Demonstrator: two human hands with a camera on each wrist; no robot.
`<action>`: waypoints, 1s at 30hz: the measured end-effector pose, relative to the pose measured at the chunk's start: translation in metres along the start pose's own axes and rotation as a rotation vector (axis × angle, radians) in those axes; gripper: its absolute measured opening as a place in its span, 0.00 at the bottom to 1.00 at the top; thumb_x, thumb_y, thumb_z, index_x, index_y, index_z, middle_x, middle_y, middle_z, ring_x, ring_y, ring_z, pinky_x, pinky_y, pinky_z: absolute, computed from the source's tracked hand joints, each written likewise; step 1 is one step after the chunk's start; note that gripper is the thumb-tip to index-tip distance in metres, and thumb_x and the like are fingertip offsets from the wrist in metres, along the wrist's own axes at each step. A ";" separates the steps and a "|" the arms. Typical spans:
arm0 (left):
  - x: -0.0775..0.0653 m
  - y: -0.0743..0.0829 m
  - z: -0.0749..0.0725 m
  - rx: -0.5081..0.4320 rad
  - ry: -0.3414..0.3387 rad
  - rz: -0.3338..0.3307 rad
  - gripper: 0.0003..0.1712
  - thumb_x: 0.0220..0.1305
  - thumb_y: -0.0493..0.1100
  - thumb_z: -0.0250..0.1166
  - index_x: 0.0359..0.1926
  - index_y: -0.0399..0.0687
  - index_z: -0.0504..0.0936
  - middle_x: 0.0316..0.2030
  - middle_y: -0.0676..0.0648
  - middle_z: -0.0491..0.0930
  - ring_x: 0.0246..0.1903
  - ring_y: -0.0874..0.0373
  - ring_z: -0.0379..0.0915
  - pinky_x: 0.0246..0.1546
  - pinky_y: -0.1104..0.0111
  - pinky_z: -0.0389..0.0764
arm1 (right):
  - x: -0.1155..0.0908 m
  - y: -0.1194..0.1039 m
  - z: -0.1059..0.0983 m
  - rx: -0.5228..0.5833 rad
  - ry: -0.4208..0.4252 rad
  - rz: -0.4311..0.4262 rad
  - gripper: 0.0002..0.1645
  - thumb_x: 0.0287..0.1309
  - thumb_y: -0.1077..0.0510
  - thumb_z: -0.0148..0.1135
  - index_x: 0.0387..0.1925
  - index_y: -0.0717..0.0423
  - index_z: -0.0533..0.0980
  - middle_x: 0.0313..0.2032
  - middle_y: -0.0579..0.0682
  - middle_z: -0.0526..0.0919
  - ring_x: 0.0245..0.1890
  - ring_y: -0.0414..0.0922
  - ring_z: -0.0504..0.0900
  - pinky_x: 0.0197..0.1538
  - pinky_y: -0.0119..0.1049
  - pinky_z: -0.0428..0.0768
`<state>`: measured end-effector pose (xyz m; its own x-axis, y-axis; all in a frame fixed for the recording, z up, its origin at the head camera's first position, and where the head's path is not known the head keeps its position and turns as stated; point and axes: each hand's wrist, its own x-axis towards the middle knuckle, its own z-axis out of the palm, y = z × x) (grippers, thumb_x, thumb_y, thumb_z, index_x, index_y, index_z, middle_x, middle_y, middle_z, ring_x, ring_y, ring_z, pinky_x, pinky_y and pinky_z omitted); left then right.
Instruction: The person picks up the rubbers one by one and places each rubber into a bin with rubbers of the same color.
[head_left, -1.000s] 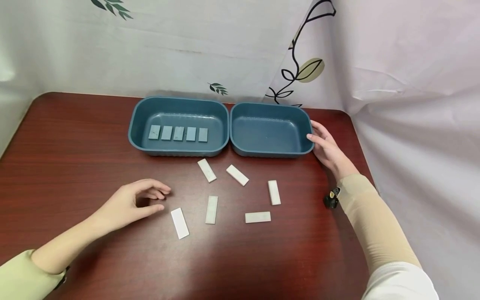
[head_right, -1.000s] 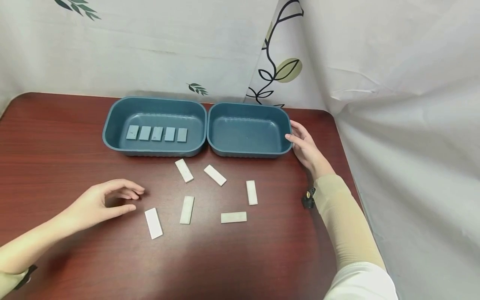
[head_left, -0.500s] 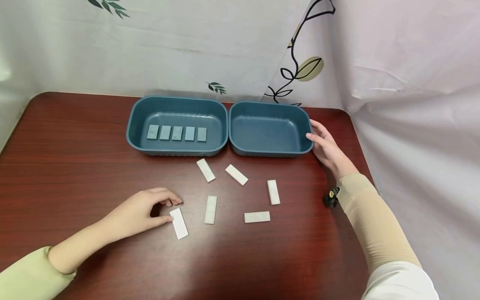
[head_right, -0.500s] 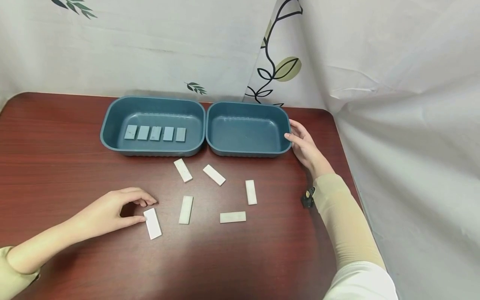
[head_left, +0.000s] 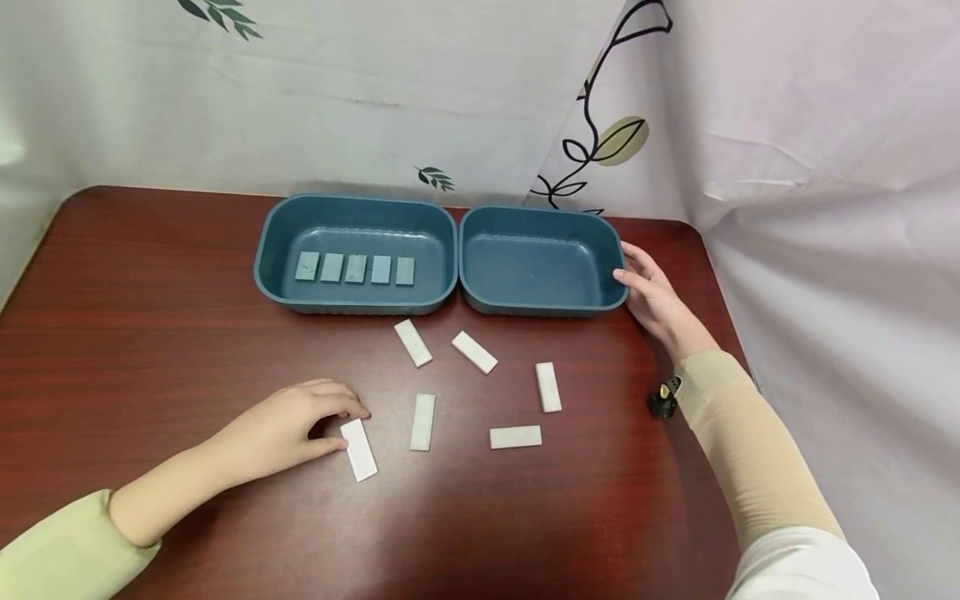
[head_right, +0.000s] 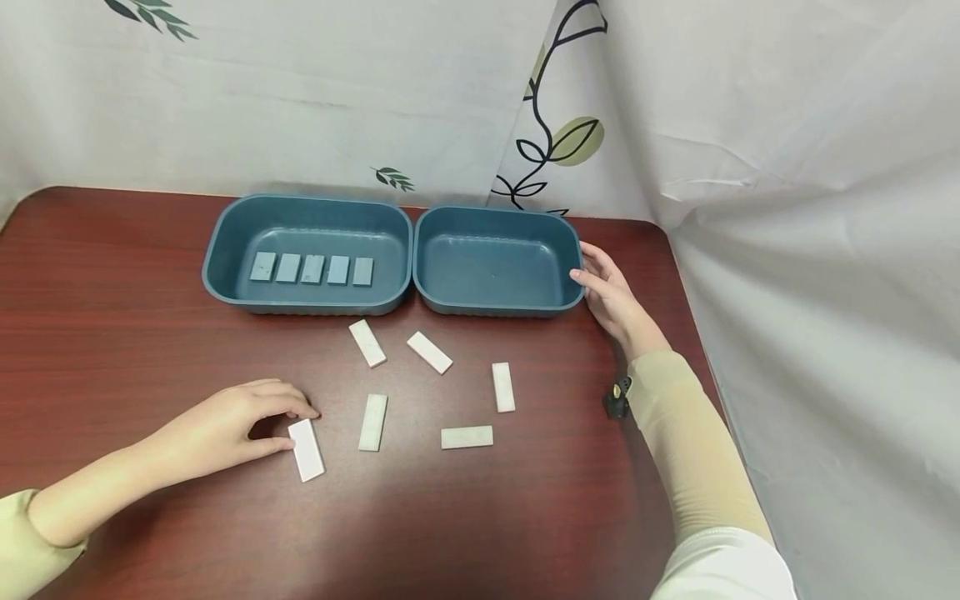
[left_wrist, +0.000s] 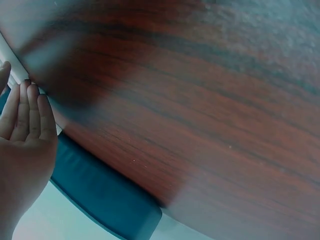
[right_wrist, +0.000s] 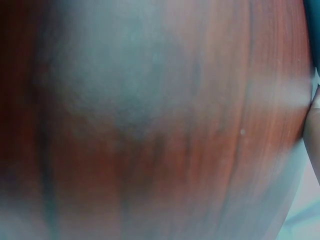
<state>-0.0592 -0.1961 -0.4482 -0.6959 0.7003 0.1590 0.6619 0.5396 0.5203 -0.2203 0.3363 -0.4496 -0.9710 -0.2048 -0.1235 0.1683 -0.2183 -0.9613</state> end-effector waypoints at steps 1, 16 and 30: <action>0.000 0.000 0.000 0.003 -0.002 0.008 0.23 0.51 0.37 0.84 0.48 0.56 0.89 0.46 0.60 0.86 0.44 0.63 0.80 0.45 0.65 0.83 | 0.000 0.000 0.000 -0.001 0.000 0.002 0.25 0.77 0.72 0.49 0.63 0.45 0.75 0.59 0.42 0.80 0.55 0.38 0.81 0.55 0.27 0.81; 0.004 -0.003 -0.004 -0.111 -0.025 -0.017 0.22 0.47 0.33 0.85 0.45 0.50 0.91 0.40 0.57 0.87 0.36 0.73 0.74 0.35 0.73 0.80 | -0.001 0.000 0.000 -0.001 -0.009 0.000 0.24 0.77 0.71 0.49 0.64 0.46 0.74 0.60 0.43 0.80 0.55 0.39 0.82 0.56 0.27 0.81; 0.005 -0.010 -0.004 -0.142 -0.045 -0.003 0.21 0.47 0.37 0.86 0.39 0.57 0.86 0.35 0.63 0.81 0.35 0.74 0.72 0.34 0.75 0.78 | -0.002 -0.003 0.001 -0.023 -0.008 0.012 0.24 0.78 0.71 0.48 0.65 0.46 0.73 0.60 0.42 0.78 0.56 0.37 0.81 0.57 0.26 0.81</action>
<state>-0.0700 -0.1999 -0.4489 -0.6823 0.7209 0.1216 0.6116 0.4718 0.6350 -0.2183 0.3361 -0.4466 -0.9676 -0.2147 -0.1327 0.1754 -0.1940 -0.9652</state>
